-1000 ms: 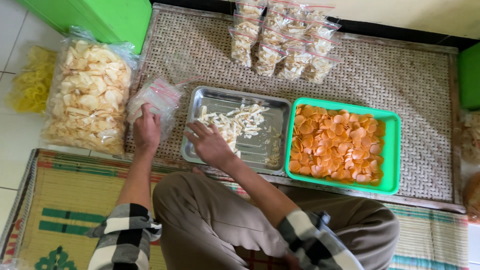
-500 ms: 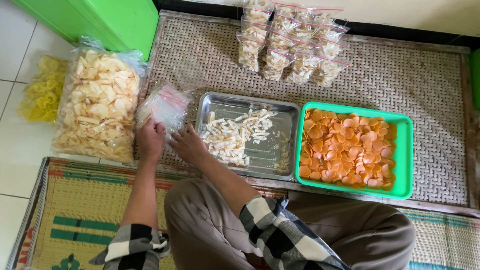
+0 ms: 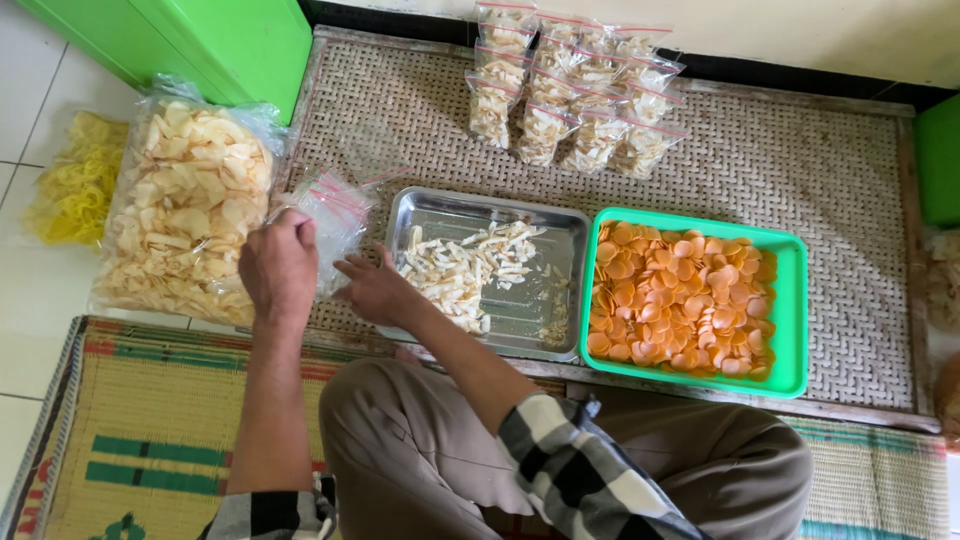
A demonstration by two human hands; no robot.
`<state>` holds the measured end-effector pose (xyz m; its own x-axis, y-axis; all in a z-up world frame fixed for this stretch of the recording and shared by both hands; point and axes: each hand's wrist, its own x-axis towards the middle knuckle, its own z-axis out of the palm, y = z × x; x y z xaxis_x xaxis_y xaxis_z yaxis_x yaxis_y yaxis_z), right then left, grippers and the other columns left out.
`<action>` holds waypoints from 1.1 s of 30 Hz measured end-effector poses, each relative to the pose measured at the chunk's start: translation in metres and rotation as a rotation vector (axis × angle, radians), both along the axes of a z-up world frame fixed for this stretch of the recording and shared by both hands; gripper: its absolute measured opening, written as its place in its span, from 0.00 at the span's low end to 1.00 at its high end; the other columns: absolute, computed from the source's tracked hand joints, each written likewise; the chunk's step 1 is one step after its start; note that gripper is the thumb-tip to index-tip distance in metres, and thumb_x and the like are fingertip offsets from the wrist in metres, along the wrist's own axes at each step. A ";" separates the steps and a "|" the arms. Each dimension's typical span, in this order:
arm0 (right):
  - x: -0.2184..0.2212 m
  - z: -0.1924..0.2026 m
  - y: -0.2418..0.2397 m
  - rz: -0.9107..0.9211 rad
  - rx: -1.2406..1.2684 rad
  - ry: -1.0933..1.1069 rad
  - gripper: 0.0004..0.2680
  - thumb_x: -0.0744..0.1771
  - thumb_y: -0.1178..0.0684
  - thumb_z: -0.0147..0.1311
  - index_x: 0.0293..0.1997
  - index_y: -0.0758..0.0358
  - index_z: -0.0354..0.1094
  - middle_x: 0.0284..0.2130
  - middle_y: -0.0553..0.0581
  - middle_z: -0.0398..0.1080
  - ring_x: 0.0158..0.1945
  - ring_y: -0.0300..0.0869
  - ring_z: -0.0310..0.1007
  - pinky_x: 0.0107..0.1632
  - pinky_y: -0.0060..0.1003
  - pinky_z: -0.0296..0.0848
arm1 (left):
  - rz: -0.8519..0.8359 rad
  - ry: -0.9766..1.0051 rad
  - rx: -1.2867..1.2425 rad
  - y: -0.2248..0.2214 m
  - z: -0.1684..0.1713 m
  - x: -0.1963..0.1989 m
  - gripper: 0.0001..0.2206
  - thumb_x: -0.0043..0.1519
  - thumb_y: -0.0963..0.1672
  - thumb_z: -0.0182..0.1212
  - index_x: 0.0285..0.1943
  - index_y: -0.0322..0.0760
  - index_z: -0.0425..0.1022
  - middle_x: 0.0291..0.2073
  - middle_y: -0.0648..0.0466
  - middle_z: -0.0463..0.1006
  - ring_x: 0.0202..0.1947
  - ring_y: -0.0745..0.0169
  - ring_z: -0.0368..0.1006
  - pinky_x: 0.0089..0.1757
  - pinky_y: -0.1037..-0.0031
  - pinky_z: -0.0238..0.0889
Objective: The person sits on the floor and packs dried food items from a metal tray and a green plastic bin into small clear plastic bags. They handle the items by hand, filling the bags and placing them aside.
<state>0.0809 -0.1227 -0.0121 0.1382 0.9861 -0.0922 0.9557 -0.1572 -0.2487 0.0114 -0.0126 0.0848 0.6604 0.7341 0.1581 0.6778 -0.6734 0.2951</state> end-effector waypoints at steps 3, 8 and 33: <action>0.023 0.021 -0.041 -0.167 0.204 0.254 0.09 0.70 0.52 0.48 0.54 0.43 0.73 0.64 0.47 0.67 0.69 0.41 0.66 0.71 0.60 0.52 | -0.154 -0.161 -0.106 -0.054 0.050 0.012 0.05 0.67 0.43 0.64 0.40 0.36 0.80 0.31 0.38 0.82 0.34 0.36 0.81 0.35 0.51 0.75; 0.069 0.011 -0.119 -0.540 0.714 1.012 0.10 0.71 0.55 0.48 0.56 0.55 0.75 0.45 0.58 0.79 0.51 0.48 0.79 0.57 0.48 0.72 | -0.421 -0.396 -0.595 -0.081 0.023 0.036 0.09 0.66 0.42 0.63 0.45 0.26 0.77 0.40 0.31 0.80 0.43 0.33 0.78 0.40 0.52 0.75; 0.104 0.003 -0.278 -0.686 0.655 0.937 0.10 0.66 0.59 0.64 0.52 0.59 0.78 0.29 0.53 0.78 0.35 0.33 0.72 0.40 0.30 0.70 | -0.564 0.110 -1.399 -0.144 0.021 0.086 0.09 0.64 0.38 0.60 0.48 0.22 0.80 0.37 0.37 0.83 0.35 0.50 0.81 0.38 0.67 0.76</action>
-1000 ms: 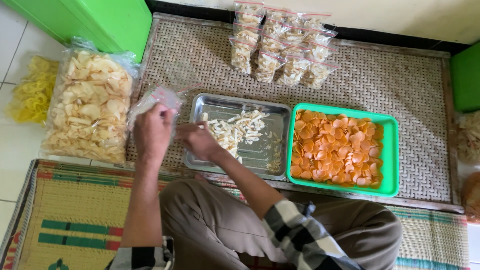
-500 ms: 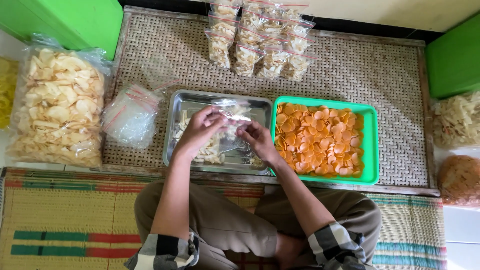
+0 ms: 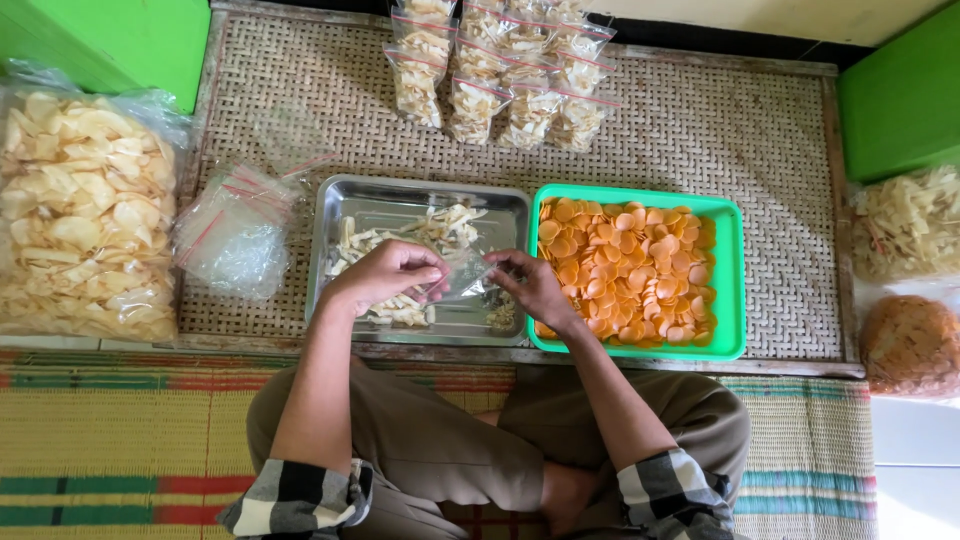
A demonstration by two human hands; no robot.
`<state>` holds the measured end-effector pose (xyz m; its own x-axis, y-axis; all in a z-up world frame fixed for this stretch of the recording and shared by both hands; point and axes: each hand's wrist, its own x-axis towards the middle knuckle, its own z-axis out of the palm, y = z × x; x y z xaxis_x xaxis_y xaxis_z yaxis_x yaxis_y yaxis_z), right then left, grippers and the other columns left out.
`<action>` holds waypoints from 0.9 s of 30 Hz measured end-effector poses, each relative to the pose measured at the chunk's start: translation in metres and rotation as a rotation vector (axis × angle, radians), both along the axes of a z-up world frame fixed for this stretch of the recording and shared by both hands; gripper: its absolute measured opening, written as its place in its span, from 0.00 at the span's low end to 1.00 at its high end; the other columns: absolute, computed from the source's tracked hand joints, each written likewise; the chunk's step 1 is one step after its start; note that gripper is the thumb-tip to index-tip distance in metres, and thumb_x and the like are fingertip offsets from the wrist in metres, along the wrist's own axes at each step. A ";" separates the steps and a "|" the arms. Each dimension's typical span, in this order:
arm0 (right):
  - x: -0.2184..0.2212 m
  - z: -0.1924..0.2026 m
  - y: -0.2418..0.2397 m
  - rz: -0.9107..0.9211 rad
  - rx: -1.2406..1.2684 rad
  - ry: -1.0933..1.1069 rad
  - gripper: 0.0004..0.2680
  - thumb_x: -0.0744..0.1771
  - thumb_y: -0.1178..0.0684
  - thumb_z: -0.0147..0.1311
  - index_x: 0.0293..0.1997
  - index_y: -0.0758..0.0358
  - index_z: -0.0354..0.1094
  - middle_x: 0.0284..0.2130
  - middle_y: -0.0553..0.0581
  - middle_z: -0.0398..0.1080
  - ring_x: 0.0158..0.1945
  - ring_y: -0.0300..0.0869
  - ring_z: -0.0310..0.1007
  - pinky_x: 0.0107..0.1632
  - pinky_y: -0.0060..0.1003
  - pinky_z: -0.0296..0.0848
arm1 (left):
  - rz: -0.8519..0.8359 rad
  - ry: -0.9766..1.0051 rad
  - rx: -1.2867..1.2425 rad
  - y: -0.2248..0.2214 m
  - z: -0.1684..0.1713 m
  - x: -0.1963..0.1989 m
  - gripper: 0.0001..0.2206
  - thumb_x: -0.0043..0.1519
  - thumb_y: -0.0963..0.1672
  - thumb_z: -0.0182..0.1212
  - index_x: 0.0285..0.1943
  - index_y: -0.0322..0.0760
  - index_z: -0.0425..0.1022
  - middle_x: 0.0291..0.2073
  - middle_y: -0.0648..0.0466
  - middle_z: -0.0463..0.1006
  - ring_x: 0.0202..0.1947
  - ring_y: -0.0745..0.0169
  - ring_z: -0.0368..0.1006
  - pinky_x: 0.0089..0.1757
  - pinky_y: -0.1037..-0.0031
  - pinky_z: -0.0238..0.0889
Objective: The person sits on the floor and packs dried food items from a metal tray and a green plastic bin into small clear plastic bags. They handle the items by hand, filling the bags and placing them aside.
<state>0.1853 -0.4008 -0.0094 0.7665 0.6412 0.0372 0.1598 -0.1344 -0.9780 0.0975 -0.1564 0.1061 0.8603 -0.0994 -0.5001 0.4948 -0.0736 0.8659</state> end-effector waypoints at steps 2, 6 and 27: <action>0.003 -0.013 -0.003 -0.016 -0.004 0.004 0.09 0.67 0.58 0.64 0.53 0.60 0.77 0.30 0.53 0.78 0.36 0.33 0.71 0.41 0.30 0.69 | 0.004 0.000 -0.032 -0.002 -0.001 0.001 0.08 0.63 0.38 0.62 0.46 0.22 0.79 0.38 0.38 0.82 0.36 0.50 0.81 0.38 0.68 0.76; 0.006 0.002 -0.006 -0.154 -0.167 -0.479 0.18 0.66 0.52 0.66 0.62 0.61 0.69 0.52 0.63 0.73 0.55 0.58 0.70 0.58 0.51 0.68 | 0.035 -0.011 -0.036 0.004 -0.017 0.009 0.08 0.64 0.39 0.63 0.45 0.23 0.79 0.35 0.39 0.81 0.34 0.52 0.80 0.36 0.69 0.77; -0.026 0.005 0.008 -0.287 0.020 -0.368 0.09 0.64 0.59 0.68 0.45 0.68 0.76 0.34 0.60 0.78 0.36 0.49 0.82 0.37 0.35 0.80 | 0.405 -0.140 -0.294 -0.056 -0.082 0.028 0.07 0.60 0.39 0.70 0.41 0.24 0.80 0.34 0.38 0.80 0.33 0.51 0.82 0.37 0.65 0.81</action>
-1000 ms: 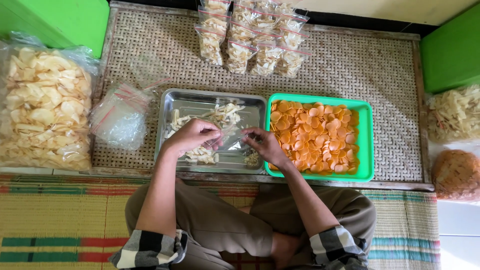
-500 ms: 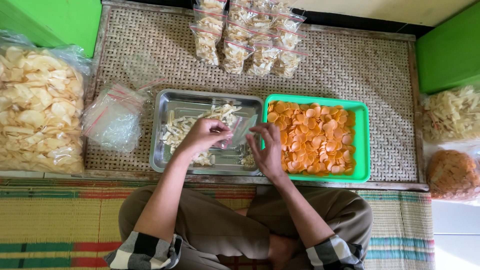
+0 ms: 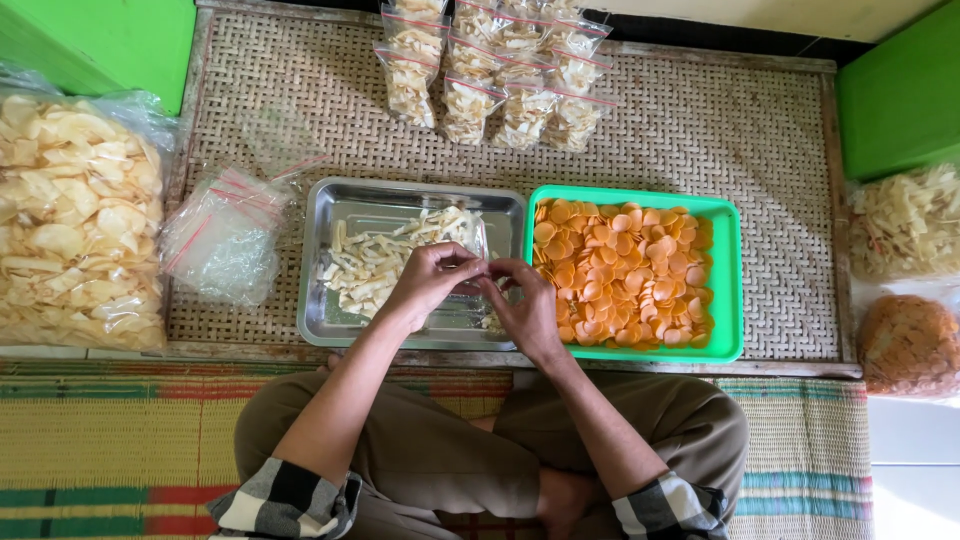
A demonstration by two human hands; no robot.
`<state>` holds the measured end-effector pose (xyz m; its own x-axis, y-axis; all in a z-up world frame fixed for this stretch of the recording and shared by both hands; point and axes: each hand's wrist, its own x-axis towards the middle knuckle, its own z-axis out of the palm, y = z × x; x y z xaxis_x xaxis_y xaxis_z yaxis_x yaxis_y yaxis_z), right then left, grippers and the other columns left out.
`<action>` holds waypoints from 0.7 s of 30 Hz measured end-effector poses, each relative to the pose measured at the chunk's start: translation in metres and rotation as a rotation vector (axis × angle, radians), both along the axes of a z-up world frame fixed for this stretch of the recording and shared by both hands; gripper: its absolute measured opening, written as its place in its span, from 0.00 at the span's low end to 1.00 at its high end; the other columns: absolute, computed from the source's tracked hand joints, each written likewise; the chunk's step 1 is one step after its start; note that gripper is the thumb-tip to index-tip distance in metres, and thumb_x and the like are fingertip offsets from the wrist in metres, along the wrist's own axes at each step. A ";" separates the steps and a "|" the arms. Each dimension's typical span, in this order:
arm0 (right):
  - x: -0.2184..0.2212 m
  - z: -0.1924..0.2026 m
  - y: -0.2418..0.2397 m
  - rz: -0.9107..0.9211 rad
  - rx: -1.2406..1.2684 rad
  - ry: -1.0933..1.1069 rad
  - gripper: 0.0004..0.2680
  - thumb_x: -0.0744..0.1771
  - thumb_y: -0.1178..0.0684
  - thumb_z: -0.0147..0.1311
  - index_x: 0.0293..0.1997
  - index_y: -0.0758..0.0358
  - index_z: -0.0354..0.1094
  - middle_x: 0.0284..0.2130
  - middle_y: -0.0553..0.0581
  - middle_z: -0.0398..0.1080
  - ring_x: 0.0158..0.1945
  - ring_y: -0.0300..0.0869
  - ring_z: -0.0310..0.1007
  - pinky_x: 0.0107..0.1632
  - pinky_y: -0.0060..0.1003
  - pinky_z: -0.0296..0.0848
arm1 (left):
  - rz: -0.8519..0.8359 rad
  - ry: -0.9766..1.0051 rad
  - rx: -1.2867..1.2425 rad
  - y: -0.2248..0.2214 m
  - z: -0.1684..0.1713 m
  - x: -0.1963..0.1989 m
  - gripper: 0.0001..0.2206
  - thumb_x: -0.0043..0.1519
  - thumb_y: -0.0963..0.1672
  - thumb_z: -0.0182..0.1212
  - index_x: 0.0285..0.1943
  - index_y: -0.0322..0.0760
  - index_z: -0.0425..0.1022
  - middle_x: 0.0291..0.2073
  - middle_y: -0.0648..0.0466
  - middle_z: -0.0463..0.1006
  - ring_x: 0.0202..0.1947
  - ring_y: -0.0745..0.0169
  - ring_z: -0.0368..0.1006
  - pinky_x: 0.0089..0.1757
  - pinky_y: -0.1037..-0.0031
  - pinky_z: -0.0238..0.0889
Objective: The person sits on the floor and packs dried food items from a metal tray and a green plastic bin into small clear plastic bags. They handle the items by hand, filling the bags and placing them aside.
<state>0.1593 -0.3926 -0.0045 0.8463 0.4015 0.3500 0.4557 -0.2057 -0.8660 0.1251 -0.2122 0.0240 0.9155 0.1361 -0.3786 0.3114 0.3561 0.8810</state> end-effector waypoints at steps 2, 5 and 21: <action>0.000 0.007 -0.001 0.021 -0.042 -0.045 0.11 0.63 0.58 0.70 0.45 0.68 0.76 0.33 0.60 0.78 0.34 0.50 0.81 0.36 0.36 0.80 | -0.020 0.004 -0.011 -0.006 0.008 -0.003 0.08 0.58 0.39 0.71 0.40 0.24 0.80 0.33 0.39 0.80 0.32 0.52 0.82 0.36 0.66 0.81; -0.001 0.016 -0.001 0.074 -0.090 -0.094 0.11 0.62 0.58 0.70 0.46 0.68 0.76 0.33 0.61 0.77 0.34 0.51 0.80 0.36 0.37 0.79 | -0.056 0.019 -0.001 -0.010 0.011 -0.006 0.09 0.57 0.40 0.73 0.39 0.25 0.80 0.33 0.40 0.80 0.32 0.54 0.81 0.37 0.68 0.80; -0.006 0.048 -0.008 0.179 -0.090 0.225 0.04 0.66 0.61 0.63 0.42 0.68 0.76 0.31 0.62 0.80 0.36 0.49 0.84 0.39 0.40 0.81 | -0.183 0.029 0.100 0.000 0.013 -0.006 0.11 0.55 0.43 0.76 0.33 0.29 0.81 0.30 0.45 0.80 0.30 0.57 0.82 0.36 0.76 0.79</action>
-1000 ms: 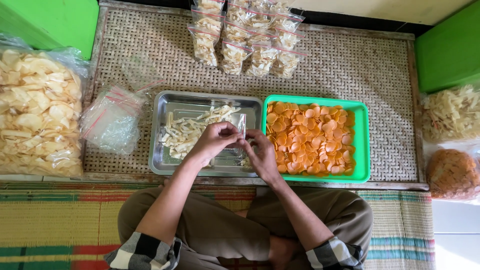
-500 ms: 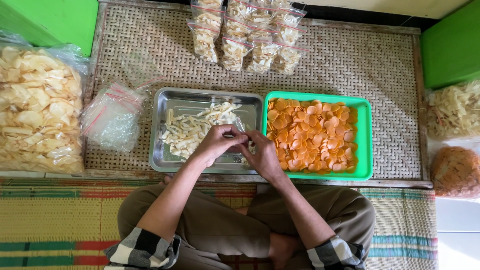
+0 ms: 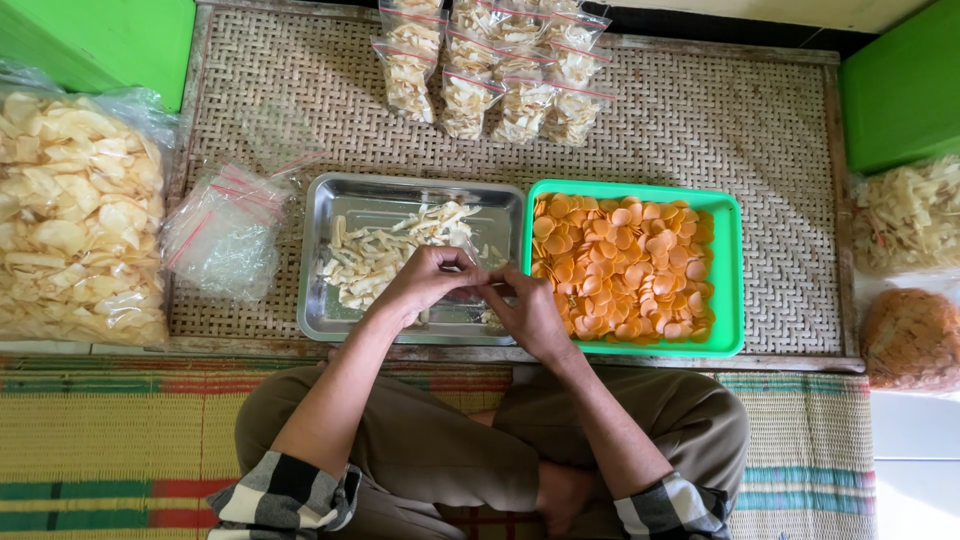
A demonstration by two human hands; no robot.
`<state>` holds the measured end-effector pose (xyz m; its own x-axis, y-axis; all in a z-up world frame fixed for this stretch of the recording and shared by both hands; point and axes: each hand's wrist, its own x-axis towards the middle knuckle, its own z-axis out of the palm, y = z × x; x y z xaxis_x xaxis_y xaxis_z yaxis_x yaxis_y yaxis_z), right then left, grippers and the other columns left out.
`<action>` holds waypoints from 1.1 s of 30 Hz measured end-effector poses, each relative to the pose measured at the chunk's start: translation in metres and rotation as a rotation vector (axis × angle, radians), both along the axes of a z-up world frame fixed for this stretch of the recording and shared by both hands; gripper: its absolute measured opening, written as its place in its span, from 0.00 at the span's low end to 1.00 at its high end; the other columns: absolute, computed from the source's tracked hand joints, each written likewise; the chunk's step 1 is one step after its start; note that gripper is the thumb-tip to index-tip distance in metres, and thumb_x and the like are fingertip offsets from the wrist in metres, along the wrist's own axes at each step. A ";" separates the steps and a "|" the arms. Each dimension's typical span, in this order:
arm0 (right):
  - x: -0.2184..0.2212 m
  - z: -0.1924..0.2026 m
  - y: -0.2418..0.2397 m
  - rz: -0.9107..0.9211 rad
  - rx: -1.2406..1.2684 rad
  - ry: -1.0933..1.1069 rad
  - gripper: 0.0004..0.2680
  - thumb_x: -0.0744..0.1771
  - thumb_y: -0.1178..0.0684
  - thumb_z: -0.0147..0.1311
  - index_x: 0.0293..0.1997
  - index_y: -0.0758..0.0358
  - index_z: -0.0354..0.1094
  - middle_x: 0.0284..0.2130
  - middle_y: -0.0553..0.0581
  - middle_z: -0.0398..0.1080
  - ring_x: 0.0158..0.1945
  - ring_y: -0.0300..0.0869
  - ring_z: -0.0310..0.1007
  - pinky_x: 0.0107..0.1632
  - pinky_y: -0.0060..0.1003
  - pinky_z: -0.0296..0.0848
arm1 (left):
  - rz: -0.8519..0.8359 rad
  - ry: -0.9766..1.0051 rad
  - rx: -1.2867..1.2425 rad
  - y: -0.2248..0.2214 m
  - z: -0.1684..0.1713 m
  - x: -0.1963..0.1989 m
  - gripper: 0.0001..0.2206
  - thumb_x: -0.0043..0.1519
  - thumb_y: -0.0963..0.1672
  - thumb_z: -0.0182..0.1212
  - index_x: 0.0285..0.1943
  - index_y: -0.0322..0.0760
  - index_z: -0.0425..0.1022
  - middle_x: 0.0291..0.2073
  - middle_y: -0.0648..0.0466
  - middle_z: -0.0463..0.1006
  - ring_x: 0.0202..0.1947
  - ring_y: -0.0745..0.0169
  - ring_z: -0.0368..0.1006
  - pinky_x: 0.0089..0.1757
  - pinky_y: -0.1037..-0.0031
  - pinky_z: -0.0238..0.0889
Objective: The person sits on the floor and packs dried food items from a metal tray and a green plastic bin into small clear plastic bags. They handle the items by hand, filling the bags and placing them aside.
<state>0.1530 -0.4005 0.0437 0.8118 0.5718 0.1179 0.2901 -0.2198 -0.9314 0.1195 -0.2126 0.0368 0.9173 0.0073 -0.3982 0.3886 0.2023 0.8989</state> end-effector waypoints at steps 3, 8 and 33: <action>0.000 -0.008 -0.003 0.007 0.045 0.176 0.04 0.66 0.61 0.62 0.42 0.70 0.76 0.32 0.65 0.80 0.39 0.47 0.83 0.40 0.41 0.81 | -0.036 0.011 0.006 -0.003 0.023 -0.003 0.10 0.54 0.43 0.76 0.34 0.28 0.81 0.31 0.43 0.80 0.30 0.56 0.82 0.36 0.73 0.79; 0.010 -0.007 -0.010 -0.051 0.162 0.389 0.03 0.69 0.61 0.55 0.39 0.70 0.72 0.30 0.64 0.78 0.33 0.44 0.81 0.41 0.40 0.82 | -0.040 0.001 0.012 0.002 0.033 -0.004 0.10 0.56 0.42 0.74 0.33 0.27 0.79 0.32 0.44 0.79 0.32 0.56 0.82 0.37 0.72 0.78; 0.009 -0.050 -0.005 -0.195 -0.328 -0.178 0.03 0.63 0.59 0.58 0.30 0.62 0.68 0.18 0.62 0.72 0.25 0.58 0.77 0.30 0.49 0.74 | -0.352 -0.198 1.086 -0.007 0.029 -0.008 0.11 0.69 0.39 0.51 0.59 0.32 0.73 0.32 0.42 0.82 0.26 0.54 0.80 0.31 0.70 0.76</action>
